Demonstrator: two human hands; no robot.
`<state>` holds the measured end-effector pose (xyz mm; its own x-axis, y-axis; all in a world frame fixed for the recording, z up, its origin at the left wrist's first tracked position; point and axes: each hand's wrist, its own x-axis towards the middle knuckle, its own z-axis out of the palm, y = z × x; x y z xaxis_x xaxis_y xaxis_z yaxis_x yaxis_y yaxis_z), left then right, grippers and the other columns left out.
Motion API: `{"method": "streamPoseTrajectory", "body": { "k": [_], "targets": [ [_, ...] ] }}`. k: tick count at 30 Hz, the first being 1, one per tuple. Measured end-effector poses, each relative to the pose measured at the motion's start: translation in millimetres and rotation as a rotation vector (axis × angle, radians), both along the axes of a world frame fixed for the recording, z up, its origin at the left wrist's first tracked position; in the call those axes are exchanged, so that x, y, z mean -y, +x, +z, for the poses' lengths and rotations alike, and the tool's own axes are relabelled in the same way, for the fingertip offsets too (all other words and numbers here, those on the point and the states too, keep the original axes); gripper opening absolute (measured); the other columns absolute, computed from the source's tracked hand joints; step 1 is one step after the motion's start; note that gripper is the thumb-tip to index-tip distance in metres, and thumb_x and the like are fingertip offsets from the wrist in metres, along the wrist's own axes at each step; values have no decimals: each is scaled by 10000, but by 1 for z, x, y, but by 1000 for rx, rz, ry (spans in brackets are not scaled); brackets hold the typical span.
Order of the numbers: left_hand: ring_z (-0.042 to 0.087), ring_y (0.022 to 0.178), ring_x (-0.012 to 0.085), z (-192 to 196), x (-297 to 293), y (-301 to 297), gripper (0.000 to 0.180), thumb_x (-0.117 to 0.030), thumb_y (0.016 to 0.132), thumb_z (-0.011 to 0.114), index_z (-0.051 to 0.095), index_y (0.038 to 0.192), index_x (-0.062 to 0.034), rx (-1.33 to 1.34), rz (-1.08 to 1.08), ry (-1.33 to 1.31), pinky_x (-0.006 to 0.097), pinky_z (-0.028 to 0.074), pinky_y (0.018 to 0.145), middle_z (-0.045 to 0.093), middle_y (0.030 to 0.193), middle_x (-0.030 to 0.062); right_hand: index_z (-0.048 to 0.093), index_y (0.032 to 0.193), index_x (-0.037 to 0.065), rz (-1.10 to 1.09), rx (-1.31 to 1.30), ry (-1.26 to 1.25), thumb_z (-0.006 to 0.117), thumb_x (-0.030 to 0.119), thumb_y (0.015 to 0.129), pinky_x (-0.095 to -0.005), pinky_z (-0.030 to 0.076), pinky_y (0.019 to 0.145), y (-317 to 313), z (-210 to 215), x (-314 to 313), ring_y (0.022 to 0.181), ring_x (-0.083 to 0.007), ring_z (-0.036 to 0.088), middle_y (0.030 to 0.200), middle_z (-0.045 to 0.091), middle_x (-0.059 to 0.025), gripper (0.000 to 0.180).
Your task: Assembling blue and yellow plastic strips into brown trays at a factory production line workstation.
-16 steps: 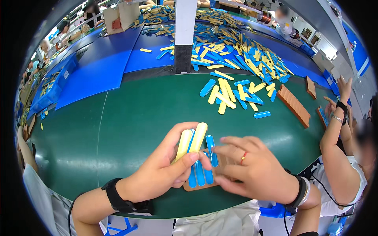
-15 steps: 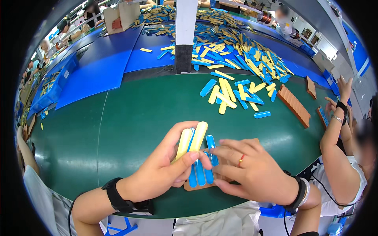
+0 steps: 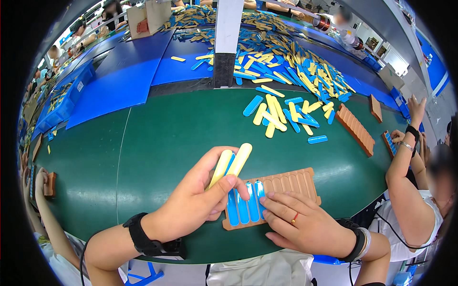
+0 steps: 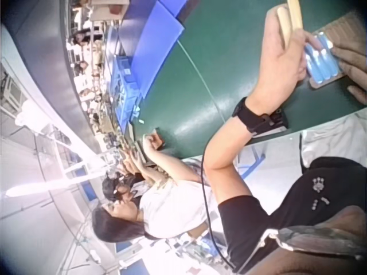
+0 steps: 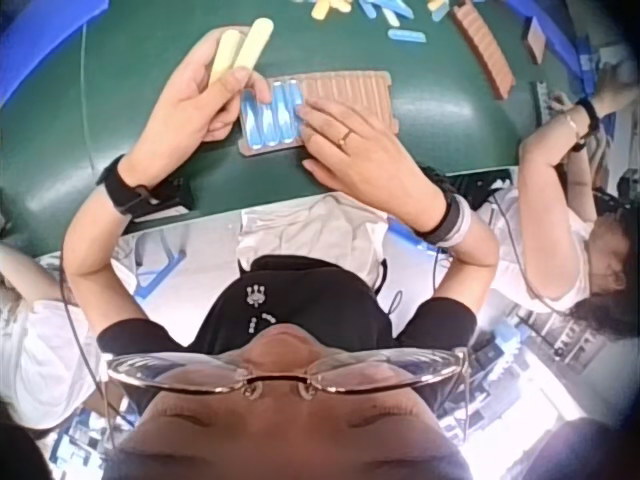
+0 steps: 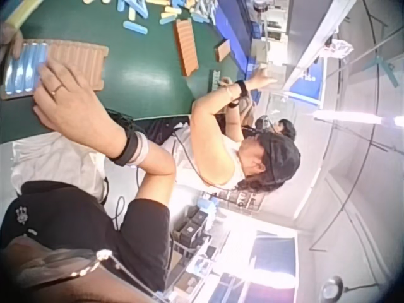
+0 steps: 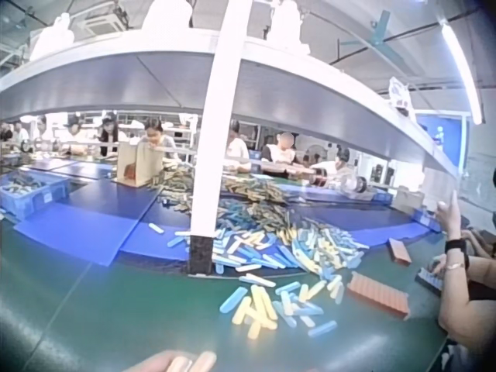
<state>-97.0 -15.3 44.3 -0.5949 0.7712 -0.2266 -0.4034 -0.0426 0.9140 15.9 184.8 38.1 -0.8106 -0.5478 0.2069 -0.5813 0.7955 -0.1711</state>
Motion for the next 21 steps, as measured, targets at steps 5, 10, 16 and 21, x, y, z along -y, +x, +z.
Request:
{"method": "streamPoseTrajectory", "body": {
  "k": [5,10,16,21],
  "targets": [
    [301,457,33,2,-1,1,326,-133,955,420,313,1261,-98,-30,-37,-9,171,264,403,577,886,123,575,963,35,79,131,-180,652,176,779,-363,441,886,-3,9,-10,974,-217,574,1058,583,-92,244],
    [371,463,44,7,-2,6,316,-166,947,451,350,1233,-75,7,-232,-59,184,308,404,608,892,137,575,913,15,-455,388,-1047,655,81,809,-238,487,614,-26,23,5,663,-66,588,756,625,-35,147],
    [353,399,43,11,-5,8,243,-209,964,399,367,1157,-65,-28,-106,-130,167,327,395,608,800,132,619,886,-5,-384,164,-1021,703,38,760,-191,461,519,-36,24,0,594,-57,575,718,631,-27,157],
    [272,490,38,4,0,3,182,-209,960,411,389,1108,-105,-33,34,-96,175,208,426,408,691,-2,645,973,45,22,-191,57,725,233,691,-287,443,685,-8,8,-12,770,-168,578,840,592,-24,348]
  ]
}}
